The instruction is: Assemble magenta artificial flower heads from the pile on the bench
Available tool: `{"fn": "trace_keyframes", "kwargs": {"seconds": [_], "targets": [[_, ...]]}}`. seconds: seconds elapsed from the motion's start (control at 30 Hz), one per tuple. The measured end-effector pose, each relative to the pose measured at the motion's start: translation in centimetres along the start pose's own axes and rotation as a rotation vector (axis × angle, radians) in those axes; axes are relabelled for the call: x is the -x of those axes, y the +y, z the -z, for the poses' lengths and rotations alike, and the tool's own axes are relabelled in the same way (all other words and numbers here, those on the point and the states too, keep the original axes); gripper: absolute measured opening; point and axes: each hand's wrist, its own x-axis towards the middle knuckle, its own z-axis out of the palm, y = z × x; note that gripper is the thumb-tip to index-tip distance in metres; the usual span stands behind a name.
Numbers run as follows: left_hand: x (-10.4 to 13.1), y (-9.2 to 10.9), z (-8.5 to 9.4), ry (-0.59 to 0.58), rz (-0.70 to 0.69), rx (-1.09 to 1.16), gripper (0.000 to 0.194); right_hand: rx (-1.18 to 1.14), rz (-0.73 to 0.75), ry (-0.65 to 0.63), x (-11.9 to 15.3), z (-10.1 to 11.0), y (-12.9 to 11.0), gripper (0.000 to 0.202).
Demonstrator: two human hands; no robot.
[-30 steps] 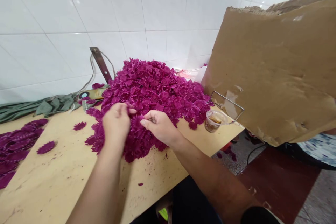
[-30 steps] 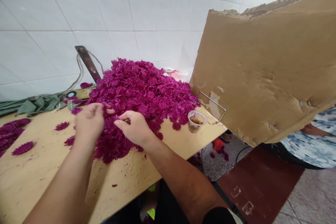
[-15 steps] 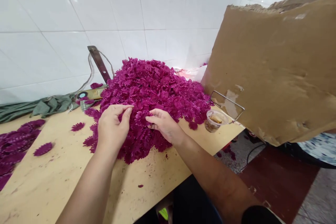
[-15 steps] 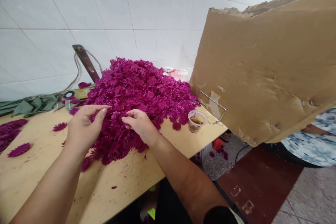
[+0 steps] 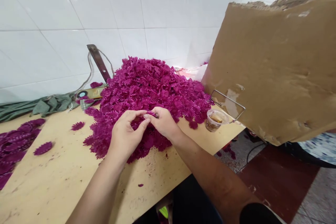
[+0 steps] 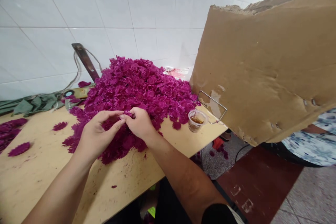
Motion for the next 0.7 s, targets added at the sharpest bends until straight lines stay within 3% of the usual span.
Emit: {"fn": "trace_keyframes", "kwargs": {"seconds": [0.17, 0.33, 0.57, 0.7], "targets": [[-0.6, 0.5, -0.3, -0.080, 0.211, 0.178, 0.030, -0.054, -0.027, -0.056, 0.2, 0.1, -0.1, 0.027], [-1.1, 0.4, 0.1, -0.047, 0.238, 0.135, 0.016, -0.173, -0.056, -0.140, 1.0, 0.3, -0.9, 0.014], [-1.5, 0.9, -0.9, 0.179, 0.252, 0.078, 0.006, -0.201, -0.041, -0.029, 1.4, -1.0, -1.9, 0.008], [-3.5, -1.1, 0.1, 0.328, 0.208, 0.018, 0.012, -0.221, -0.029, -0.010, 2.0, -1.1, -2.1, 0.008]]}}
